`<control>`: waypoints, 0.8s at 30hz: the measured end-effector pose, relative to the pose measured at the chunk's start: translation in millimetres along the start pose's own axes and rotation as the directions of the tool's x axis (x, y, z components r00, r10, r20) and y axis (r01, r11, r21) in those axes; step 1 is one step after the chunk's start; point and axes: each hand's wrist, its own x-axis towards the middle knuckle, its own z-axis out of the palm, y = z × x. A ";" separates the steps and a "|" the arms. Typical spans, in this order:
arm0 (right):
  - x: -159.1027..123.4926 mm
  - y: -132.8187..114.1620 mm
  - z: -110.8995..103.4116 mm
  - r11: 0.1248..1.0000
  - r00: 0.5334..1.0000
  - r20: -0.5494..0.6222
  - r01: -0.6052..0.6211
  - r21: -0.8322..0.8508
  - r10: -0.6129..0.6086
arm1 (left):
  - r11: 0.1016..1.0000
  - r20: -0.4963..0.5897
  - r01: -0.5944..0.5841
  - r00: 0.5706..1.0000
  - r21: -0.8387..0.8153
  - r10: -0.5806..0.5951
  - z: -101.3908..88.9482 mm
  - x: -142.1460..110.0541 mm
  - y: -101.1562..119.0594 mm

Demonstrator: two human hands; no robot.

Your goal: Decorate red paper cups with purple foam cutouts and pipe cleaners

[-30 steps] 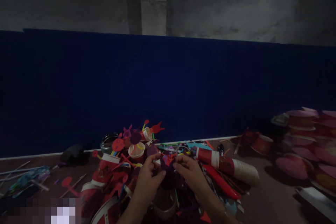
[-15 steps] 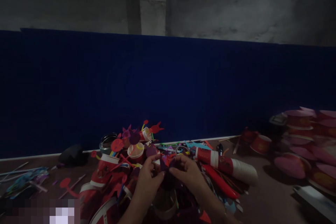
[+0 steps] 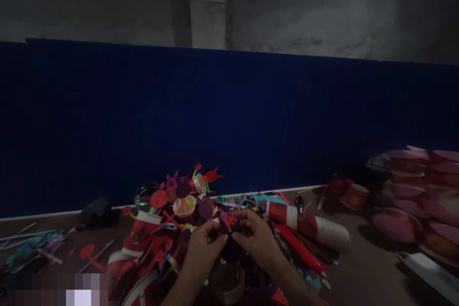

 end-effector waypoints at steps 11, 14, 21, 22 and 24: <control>-1.2 -1.9 0.3 0.999 0.999 0.036 0.029 -0.017 -0.028 | 0.993 0.001 0.008 1.000 0.118 -0.008 -3.2 -1.0 6.6; -2.8 -1.6 0.6 0.999 0.999 0.024 0.039 -0.004 -0.039 | 0.989 0.034 0.002 0.999 0.151 -0.007 -3.4 -2.4 11.0; 0.8 0.8 -4.1 0.998 0.999 -0.006 0.044 -0.051 -0.044 | 0.986 0.034 -0.048 0.998 0.157 0.043 -6.0 0.4 5.4; 1.2 0.5 -4.6 0.997 0.999 -0.016 0.037 -0.060 -0.038 | 0.987 0.031 -0.054 0.998 0.152 0.050 -6.3 1.1 4.3; 1.6 -0.1 -5.2 0.998 0.999 -0.031 0.025 -0.056 -0.027 | 0.988 0.024 -0.064 0.998 0.141 0.061 -6.5 1.8 3.3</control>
